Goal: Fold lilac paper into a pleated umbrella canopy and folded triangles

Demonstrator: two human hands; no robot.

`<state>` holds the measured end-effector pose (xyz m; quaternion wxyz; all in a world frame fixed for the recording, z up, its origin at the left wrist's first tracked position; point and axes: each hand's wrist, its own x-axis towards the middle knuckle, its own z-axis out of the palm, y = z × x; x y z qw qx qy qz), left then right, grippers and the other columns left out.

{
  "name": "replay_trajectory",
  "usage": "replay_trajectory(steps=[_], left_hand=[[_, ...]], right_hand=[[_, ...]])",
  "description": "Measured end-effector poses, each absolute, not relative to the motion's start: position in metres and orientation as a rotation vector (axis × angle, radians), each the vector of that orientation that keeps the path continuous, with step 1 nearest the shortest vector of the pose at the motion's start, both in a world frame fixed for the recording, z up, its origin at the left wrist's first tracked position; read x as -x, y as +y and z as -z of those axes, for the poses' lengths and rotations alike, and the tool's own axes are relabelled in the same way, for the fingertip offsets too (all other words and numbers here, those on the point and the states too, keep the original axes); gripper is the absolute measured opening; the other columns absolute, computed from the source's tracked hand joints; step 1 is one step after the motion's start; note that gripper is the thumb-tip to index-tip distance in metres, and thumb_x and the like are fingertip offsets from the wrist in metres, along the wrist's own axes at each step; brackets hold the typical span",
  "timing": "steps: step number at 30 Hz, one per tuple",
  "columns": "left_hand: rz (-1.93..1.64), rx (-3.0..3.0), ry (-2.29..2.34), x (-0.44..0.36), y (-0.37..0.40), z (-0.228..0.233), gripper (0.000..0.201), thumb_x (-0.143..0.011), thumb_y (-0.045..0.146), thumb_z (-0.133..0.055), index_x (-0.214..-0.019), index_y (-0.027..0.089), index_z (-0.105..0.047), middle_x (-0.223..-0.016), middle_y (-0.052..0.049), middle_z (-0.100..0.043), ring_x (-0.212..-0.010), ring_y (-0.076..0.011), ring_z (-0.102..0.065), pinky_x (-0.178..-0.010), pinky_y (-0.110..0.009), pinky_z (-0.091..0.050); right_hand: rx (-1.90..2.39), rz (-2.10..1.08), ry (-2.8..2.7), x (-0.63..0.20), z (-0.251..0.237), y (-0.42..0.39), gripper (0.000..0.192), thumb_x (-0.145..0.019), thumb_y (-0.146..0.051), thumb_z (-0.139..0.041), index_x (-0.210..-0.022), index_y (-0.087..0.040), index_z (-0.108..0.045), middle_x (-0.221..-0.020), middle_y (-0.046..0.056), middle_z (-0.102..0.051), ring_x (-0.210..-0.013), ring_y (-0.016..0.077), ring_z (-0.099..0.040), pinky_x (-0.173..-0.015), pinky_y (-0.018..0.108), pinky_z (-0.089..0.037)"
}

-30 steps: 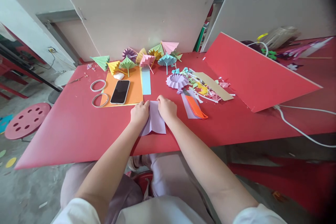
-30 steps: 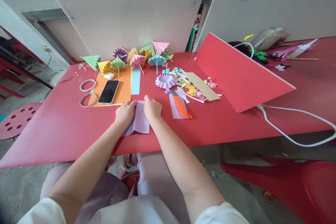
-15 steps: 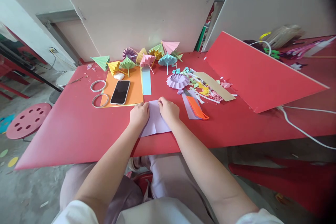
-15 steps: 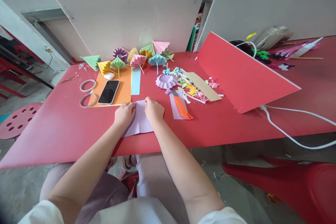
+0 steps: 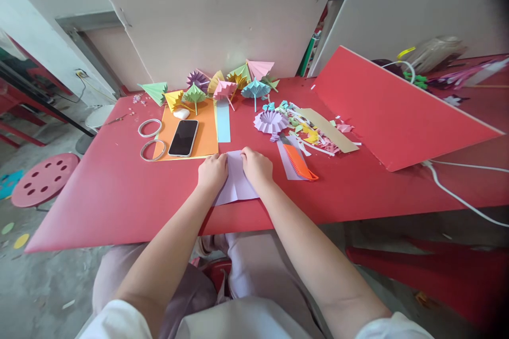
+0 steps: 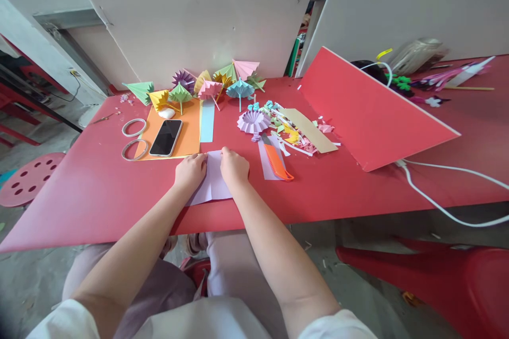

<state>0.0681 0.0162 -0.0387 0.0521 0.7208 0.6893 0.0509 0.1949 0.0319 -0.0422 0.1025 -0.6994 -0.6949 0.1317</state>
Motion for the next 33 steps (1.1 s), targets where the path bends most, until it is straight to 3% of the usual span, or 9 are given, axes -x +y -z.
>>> replay_trajectory(steps=[33], left_hand=[[-0.140,-2.206,2.100,-0.0679,0.0158,0.0390,0.031,-0.089,0.019,-0.037,-0.111,0.025,-0.057,-0.102,-0.006,-0.063,-0.099,-0.0205,-0.056,-0.066,-0.026,-0.046]], right_hand=[[2.042,-0.376,-2.036,-0.1966,0.0454,0.0314,0.026,-0.092,-0.024,-0.035,-0.103,-0.025,-0.058,-0.093,0.005,-0.069,-0.081,0.0186,-0.063,-0.059,0.026,-0.039]])
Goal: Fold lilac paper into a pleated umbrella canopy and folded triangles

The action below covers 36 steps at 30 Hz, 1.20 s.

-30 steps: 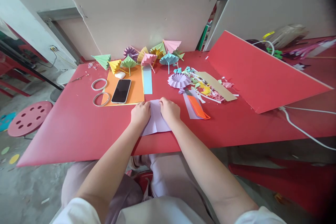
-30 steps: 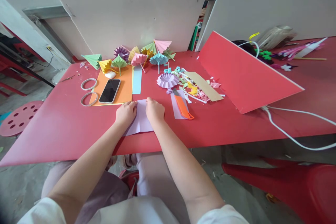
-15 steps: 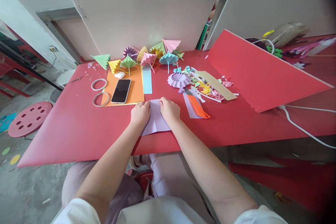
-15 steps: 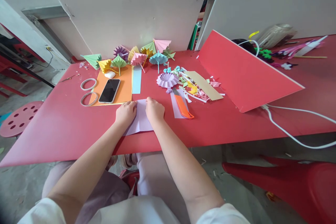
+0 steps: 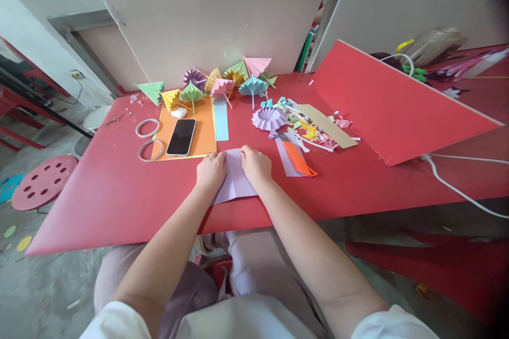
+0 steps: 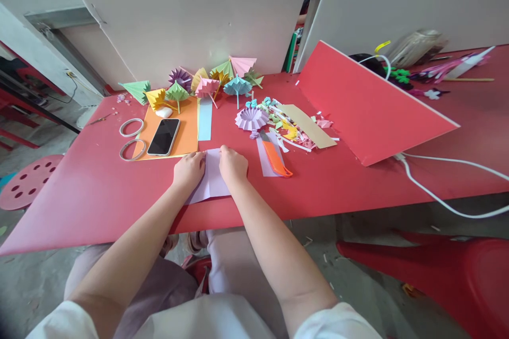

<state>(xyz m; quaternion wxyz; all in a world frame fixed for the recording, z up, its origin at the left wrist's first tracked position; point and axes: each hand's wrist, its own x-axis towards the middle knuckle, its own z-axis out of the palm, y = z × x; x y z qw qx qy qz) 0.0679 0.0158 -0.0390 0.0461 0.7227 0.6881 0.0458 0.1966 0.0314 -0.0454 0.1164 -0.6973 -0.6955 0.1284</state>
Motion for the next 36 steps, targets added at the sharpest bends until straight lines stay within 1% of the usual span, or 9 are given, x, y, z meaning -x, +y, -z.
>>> replay_trajectory(steps=[7,10,14,17,20,22,24,27,36], left_hand=[[-0.124,-2.240,2.097,-0.068,0.016,0.040,0.029,-0.089,0.019,-0.037,-0.109,0.023,-0.057,-0.100,-0.006,-0.063,-0.097,-0.0208,-0.056,-0.066,-0.027,-0.046],[-0.116,-2.269,2.097,-0.070,0.015,0.040,0.031,-0.091,0.021,-0.034,-0.113,0.021,-0.056,-0.101,-0.008,-0.062,-0.097,-0.0214,-0.056,-0.067,-0.027,-0.046],[-0.101,-2.345,2.063,-0.071,0.005,0.038,0.038,-0.090,0.020,-0.037,-0.125,0.015,-0.048,-0.104,-0.013,-0.059,-0.101,-0.0236,-0.053,-0.077,-0.030,-0.046],[-0.100,-2.392,2.039,-0.070,-0.006,0.038,0.037,-0.088,0.015,-0.037,-0.122,0.012,-0.051,-0.102,-0.014,-0.060,-0.098,-0.0244,-0.054,-0.084,-0.034,-0.044],[-0.127,-2.421,2.036,-0.070,-0.017,0.042,0.038,-0.089,0.016,-0.034,-0.123,0.012,-0.051,-0.114,-0.015,-0.057,-0.108,-0.0257,-0.052,-0.091,-0.037,-0.042],[-0.160,-2.461,1.997,-0.070,-0.023,0.048,0.041,-0.091,0.019,-0.031,-0.129,0.009,-0.045,-0.130,-0.016,-0.049,-0.122,-0.0251,-0.044,-0.101,-0.038,-0.035],[-0.189,-2.505,1.944,-0.069,-0.026,0.054,0.045,-0.092,0.021,-0.029,-0.133,0.006,-0.039,-0.140,-0.016,-0.041,-0.130,-0.0240,-0.035,-0.107,-0.039,-0.028],[-0.210,-2.534,1.918,-0.067,-0.026,0.060,0.048,-0.093,0.024,-0.027,-0.135,0.003,-0.035,-0.142,-0.017,-0.036,-0.133,-0.0242,-0.031,-0.109,-0.040,-0.025],[-0.215,-2.532,1.919,-0.066,-0.024,0.061,0.049,-0.091,0.022,-0.027,-0.135,0.003,-0.036,-0.142,-0.017,-0.036,-0.133,-0.0246,-0.031,-0.109,-0.041,-0.027]], right_hand=[[2.024,-0.392,-2.037,-0.199,0.046,0.032,0.025,-0.091,-0.023,-0.036,-0.103,-0.025,-0.058,-0.094,0.005,-0.069,-0.082,0.0181,-0.064,-0.060,0.025,-0.038],[2.015,-0.393,-2.017,-0.200,0.042,0.029,0.025,-0.092,-0.026,-0.036,-0.105,-0.025,-0.057,-0.096,0.004,-0.069,-0.084,0.0188,-0.064,-0.060,0.025,-0.039],[2.005,-0.430,-1.960,-0.202,0.038,0.019,0.027,-0.092,-0.032,-0.038,-0.111,-0.024,-0.054,-0.103,0.004,-0.069,-0.088,0.0196,-0.063,-0.060,0.025,-0.039],[2.016,-0.434,-1.950,-0.204,0.037,0.012,0.026,-0.091,-0.031,-0.039,-0.111,-0.025,-0.055,-0.102,0.004,-0.069,-0.086,0.0191,-0.064,-0.060,0.025,-0.039],[2.029,-0.420,-1.947,-0.204,0.038,0.008,0.024,-0.091,-0.028,-0.040,-0.108,-0.025,-0.057,-0.100,0.003,-0.070,-0.085,0.0183,-0.064,-0.059,0.025,-0.039],[2.041,-0.408,-1.951,-0.203,0.039,0.008,0.024,-0.091,-0.026,-0.040,-0.106,-0.025,-0.059,-0.099,0.003,-0.070,-0.084,0.0180,-0.064,-0.059,0.025,-0.038],[2.050,-0.398,-1.959,-0.202,0.040,0.008,0.024,-0.091,-0.025,-0.039,-0.104,-0.026,-0.060,-0.098,0.003,-0.070,-0.083,0.0177,-0.064,-0.058,0.025,-0.038],[2.051,-0.391,-1.969,-0.201,0.041,0.008,0.026,-0.091,-0.024,-0.037,-0.104,-0.026,-0.060,-0.098,0.003,-0.070,-0.082,0.0172,-0.064,-0.058,0.025,-0.038],[2.050,-0.384,-1.961,-0.200,0.043,0.007,0.029,-0.091,-0.022,-0.036,-0.106,-0.026,-0.061,-0.100,0.003,-0.070,-0.084,0.0176,-0.064,-0.060,0.025,-0.040]])
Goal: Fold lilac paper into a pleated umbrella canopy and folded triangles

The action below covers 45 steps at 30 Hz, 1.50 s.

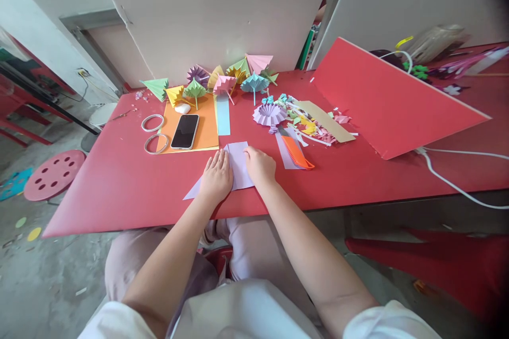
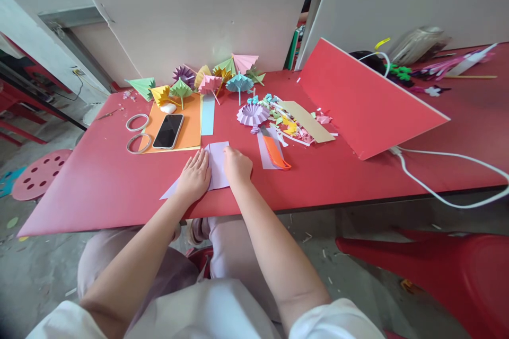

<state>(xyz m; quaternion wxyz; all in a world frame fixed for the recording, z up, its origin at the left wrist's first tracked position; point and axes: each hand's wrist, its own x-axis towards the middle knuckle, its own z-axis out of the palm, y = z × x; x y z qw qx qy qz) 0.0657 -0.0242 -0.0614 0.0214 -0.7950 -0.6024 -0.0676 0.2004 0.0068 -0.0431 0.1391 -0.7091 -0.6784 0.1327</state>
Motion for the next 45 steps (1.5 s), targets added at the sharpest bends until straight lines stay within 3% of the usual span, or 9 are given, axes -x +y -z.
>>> replay_trajectory(steps=[11,17,21,29,41,45], left_hand=[[0.200,2.434,-1.849,-0.066,-0.026,0.061,0.049,-0.092,0.023,-0.025,-0.136,0.004,-0.036,-0.143,-0.015,-0.036,-0.134,-0.0232,-0.030,-0.109,-0.039,-0.026],[0.175,2.437,-1.824,-0.065,-0.026,0.062,0.050,-0.092,0.022,-0.024,-0.136,0.002,-0.035,-0.143,-0.015,-0.035,-0.135,-0.0231,-0.028,-0.110,-0.039,-0.025],[0.168,2.429,-1.821,-0.066,-0.027,0.063,0.051,-0.091,0.022,-0.025,-0.137,0.002,-0.033,-0.144,-0.016,-0.034,-0.135,-0.0231,-0.027,-0.110,-0.039,-0.024],[0.235,2.421,-1.792,-0.065,-0.028,0.066,0.051,-0.089,0.021,-0.026,-0.136,0.004,-0.033,-0.143,-0.017,-0.035,-0.135,-0.0228,-0.027,-0.110,-0.041,-0.024],[0.203,2.424,-1.805,-0.066,-0.029,0.064,0.052,-0.090,0.023,-0.026,-0.137,0.002,-0.031,-0.144,-0.017,-0.033,-0.134,-0.0242,-0.029,-0.111,-0.041,-0.023],[0.178,2.422,-1.797,-0.067,-0.029,0.063,0.052,-0.091,0.023,-0.025,-0.137,0.001,-0.031,-0.144,-0.017,-0.033,-0.135,-0.0238,-0.027,-0.111,-0.040,-0.022]], right_hand=[[2.056,-0.400,-1.942,-0.203,0.043,0.005,0.030,-0.091,-0.022,-0.035,-0.107,-0.025,-0.061,-0.103,0.004,-0.069,-0.088,0.0182,-0.064,-0.063,0.026,-0.042],[2.080,-0.367,-1.915,-0.206,0.037,-0.003,0.035,-0.092,-0.036,-0.036,-0.121,-0.024,-0.052,-0.098,0.007,-0.070,-0.083,0.0216,-0.065,-0.062,0.028,-0.043],[2.111,-0.320,-1.910,-0.209,0.040,-0.017,0.035,-0.091,-0.033,-0.040,-0.123,-0.025,-0.050,-0.099,0.006,-0.071,-0.081,0.0210,-0.066,-0.060,0.027,-0.043],[2.042,-0.305,-1.928,-0.208,0.050,-0.025,0.033,-0.090,-0.023,-0.040,-0.119,-0.027,-0.055,-0.104,0.002,-0.070,-0.085,0.0185,-0.066,-0.060,0.026,-0.044],[2.031,-0.367,-1.903,-0.211,0.051,-0.026,0.030,-0.091,-0.024,-0.039,-0.114,-0.026,-0.058,-0.104,0.004,-0.069,-0.088,0.0175,-0.064,-0.063,0.025,-0.044],[2.024,-0.385,-1.867,-0.212,0.045,-0.028,0.031,-0.091,-0.033,-0.041,-0.117,-0.025,-0.056,-0.102,0.004,-0.070,-0.085,0.0182,-0.064,-0.061,0.025,-0.041]])
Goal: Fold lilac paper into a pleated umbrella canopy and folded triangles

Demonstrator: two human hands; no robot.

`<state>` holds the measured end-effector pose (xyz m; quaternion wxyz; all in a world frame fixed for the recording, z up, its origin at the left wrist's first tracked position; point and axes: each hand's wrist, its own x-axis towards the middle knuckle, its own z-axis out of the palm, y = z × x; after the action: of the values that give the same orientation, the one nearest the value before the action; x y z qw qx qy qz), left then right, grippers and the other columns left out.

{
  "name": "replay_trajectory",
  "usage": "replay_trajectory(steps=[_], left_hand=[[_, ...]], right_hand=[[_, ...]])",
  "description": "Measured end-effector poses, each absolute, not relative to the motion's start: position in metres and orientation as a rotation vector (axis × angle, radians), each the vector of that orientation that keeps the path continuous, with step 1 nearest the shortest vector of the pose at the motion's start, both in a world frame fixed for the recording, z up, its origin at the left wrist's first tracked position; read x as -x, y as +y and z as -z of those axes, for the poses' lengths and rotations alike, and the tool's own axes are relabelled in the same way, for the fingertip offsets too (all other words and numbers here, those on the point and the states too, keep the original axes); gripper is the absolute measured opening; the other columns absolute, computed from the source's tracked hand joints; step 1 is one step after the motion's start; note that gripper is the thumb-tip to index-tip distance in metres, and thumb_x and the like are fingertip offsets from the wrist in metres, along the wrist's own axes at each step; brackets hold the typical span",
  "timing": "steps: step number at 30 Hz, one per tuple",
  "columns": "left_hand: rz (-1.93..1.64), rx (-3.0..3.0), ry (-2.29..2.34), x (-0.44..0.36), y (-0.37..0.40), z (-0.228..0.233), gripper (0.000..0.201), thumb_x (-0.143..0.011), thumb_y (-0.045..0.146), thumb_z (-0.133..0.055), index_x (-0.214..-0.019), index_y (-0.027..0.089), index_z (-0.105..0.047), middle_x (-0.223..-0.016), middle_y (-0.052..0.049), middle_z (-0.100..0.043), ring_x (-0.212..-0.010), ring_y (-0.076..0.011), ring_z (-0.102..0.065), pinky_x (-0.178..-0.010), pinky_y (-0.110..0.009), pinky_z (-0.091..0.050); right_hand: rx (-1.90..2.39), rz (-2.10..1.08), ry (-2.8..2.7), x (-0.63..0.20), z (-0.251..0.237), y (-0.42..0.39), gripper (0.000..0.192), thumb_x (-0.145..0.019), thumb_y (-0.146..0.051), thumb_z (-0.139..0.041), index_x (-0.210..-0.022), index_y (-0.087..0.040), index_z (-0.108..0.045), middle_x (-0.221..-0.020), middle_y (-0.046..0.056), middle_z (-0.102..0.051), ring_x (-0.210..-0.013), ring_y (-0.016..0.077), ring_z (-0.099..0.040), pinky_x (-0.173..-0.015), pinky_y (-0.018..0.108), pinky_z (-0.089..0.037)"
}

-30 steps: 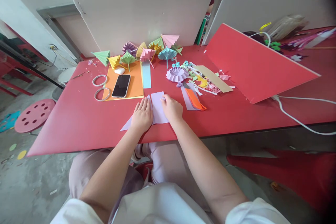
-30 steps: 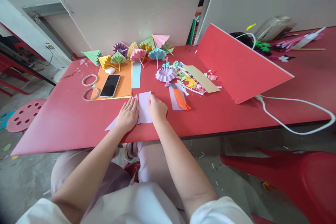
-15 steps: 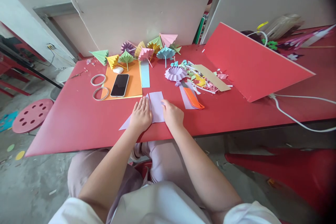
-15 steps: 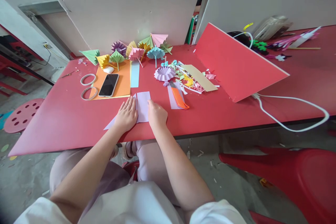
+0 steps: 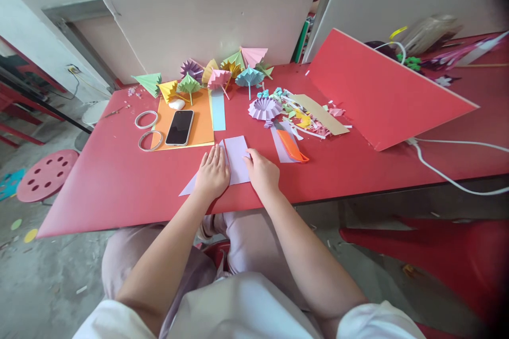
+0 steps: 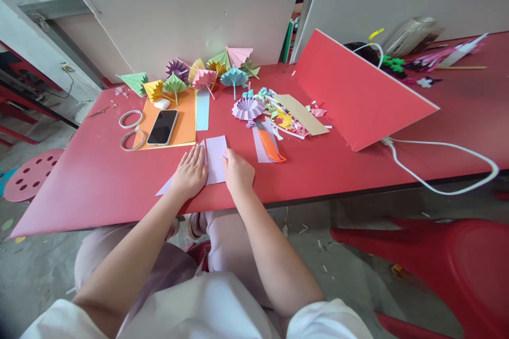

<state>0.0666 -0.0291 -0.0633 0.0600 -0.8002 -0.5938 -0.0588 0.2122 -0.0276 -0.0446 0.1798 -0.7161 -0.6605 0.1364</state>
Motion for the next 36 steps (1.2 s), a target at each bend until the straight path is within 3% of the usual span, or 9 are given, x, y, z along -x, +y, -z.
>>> replay_trajectory(steps=[4,8,21,29,33,36], left_hand=[[0.215,2.424,-1.790,-0.067,-0.029,0.062,0.051,-0.091,0.024,-0.027,-0.136,0.001,-0.033,-0.145,-0.018,-0.031,-0.136,-0.0261,-0.025,-0.110,-0.041,-0.024],[0.201,2.463,-1.773,-0.066,-0.029,0.062,0.050,-0.092,0.024,-0.024,-0.136,0.002,-0.034,-0.143,-0.018,-0.034,-0.134,-0.0265,-0.028,-0.109,-0.042,-0.026],[0.195,2.496,-1.748,-0.065,-0.030,0.064,0.052,-0.091,0.025,-0.026,-0.138,0.001,-0.029,-0.145,-0.019,-0.031,-0.136,-0.0262,-0.024,-0.110,-0.043,-0.023],[0.360,2.505,-1.723,-0.065,-0.035,0.054,0.038,-0.087,0.019,-0.036,-0.122,0.013,-0.050,-0.125,-0.015,-0.054,-0.119,-0.0260,-0.048,-0.099,-0.041,-0.041],[0.351,2.469,-1.720,-0.064,-0.035,0.057,0.034,-0.088,0.023,-0.036,-0.117,0.013,-0.051,-0.133,-0.015,-0.048,-0.125,-0.0268,-0.043,-0.102,-0.042,-0.037],[0.327,2.480,-1.694,-0.064,-0.034,0.059,0.034,-0.088,0.023,-0.036,-0.115,0.010,-0.052,-0.136,-0.017,-0.045,-0.130,-0.0268,-0.037,-0.106,-0.042,-0.033]], right_hand=[[2.040,-0.404,-1.817,-0.215,0.039,-0.035,0.038,-0.091,-0.042,-0.039,-0.121,-0.023,-0.052,-0.091,0.004,-0.071,-0.076,0.0191,-0.065,-0.055,0.025,-0.037],[2.006,-0.405,-1.840,-0.219,0.043,-0.047,0.038,-0.089,-0.038,-0.044,-0.121,-0.021,-0.053,-0.084,0.004,-0.070,-0.073,0.0189,-0.064,-0.056,0.025,-0.037],[1.805,-0.345,-1.884,-0.226,0.059,-0.058,0.031,-0.087,-0.021,-0.044,-0.113,-0.016,-0.060,-0.089,0.009,-0.070,-0.083,0.0205,-0.062,-0.074,0.030,-0.045],[1.600,-0.393,-1.825,-0.232,0.061,-0.061,0.029,-0.089,-0.020,-0.038,-0.098,-0.019,-0.065,-0.088,0.007,-0.068,-0.085,0.0172,-0.062,-0.076,0.026,-0.047],[1.471,-0.263,-1.772,-0.258,0.044,-0.055,0.030,-0.091,-0.024,-0.036,-0.095,-0.021,-0.066,-0.087,0.007,-0.069,-0.084,0.0166,-0.063,-0.078,0.027,-0.049],[1.419,0.016,-1.648,-0.288,0.012,-0.044,0.027,-0.090,-0.026,-0.041,-0.092,-0.022,-0.067,-0.086,0.007,-0.069,-0.083,0.0178,-0.064,-0.077,0.031,-0.050]])
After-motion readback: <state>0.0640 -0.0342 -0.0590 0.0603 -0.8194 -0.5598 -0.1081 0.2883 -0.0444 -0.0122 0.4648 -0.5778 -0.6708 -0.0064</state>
